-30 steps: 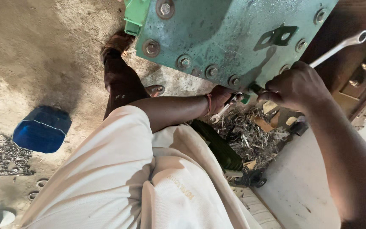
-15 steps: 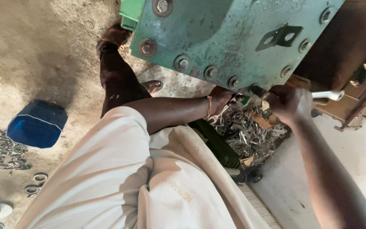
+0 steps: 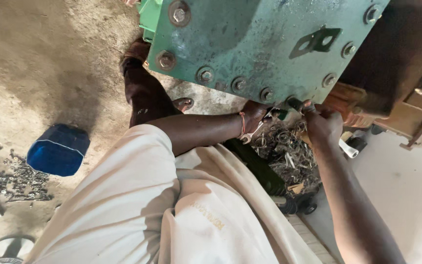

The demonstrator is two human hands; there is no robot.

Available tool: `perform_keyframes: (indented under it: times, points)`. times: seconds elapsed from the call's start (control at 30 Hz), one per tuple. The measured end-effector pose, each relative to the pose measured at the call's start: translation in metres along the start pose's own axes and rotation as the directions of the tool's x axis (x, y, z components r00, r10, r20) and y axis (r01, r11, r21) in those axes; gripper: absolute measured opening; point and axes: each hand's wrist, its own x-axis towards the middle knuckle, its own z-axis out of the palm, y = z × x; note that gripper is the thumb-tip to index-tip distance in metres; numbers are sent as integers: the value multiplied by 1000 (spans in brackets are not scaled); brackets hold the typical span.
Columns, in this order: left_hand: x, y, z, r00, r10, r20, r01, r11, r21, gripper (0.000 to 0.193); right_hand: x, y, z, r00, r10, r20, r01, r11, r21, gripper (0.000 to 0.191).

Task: The person kneels on the workshop floor and uses wrenches to loosen and tighten bolts on the green bolted housing of a machine, working around its edges bolt by bolt and repositioning the wrenches repeatedly. The person shifts position to reach bolts on other sides of the housing.

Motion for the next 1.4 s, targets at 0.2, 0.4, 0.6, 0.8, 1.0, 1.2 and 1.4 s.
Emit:
perform_keyframes:
  times: [0.2,0.4,0.6,0.8,1.0,1.2,1.4]
  points:
    - [1,2,8,1000,13,-26,-12,998,55,10,-15,-3,8,996,41,-74,-39,999,37,53]
    - [-4,16,4,996,-68,65,62,994,92,10,-15,-14,-2,1000,10,-2,-10,1000,-17,54]
    - [-23,63,-32,972,-226,63,200,939,280,15,-21,-19,-18,985,-174,8,173,972,-162,60]
    - [-59,101,-64,859,-449,245,441,893,92,23,-46,27,-46,963,-227,-144,269,831,487,50]
    - [-42,108,-33,766,-523,374,522,845,112,25,-93,62,-30,990,137,21,-89,508,857,45]
    - [-37,121,-21,749,-588,304,604,796,52,28,-128,72,8,988,86,128,-153,465,872,48]
    - [-38,131,-18,726,-618,302,609,782,134,27,-149,79,25,979,108,171,-201,437,877,47]
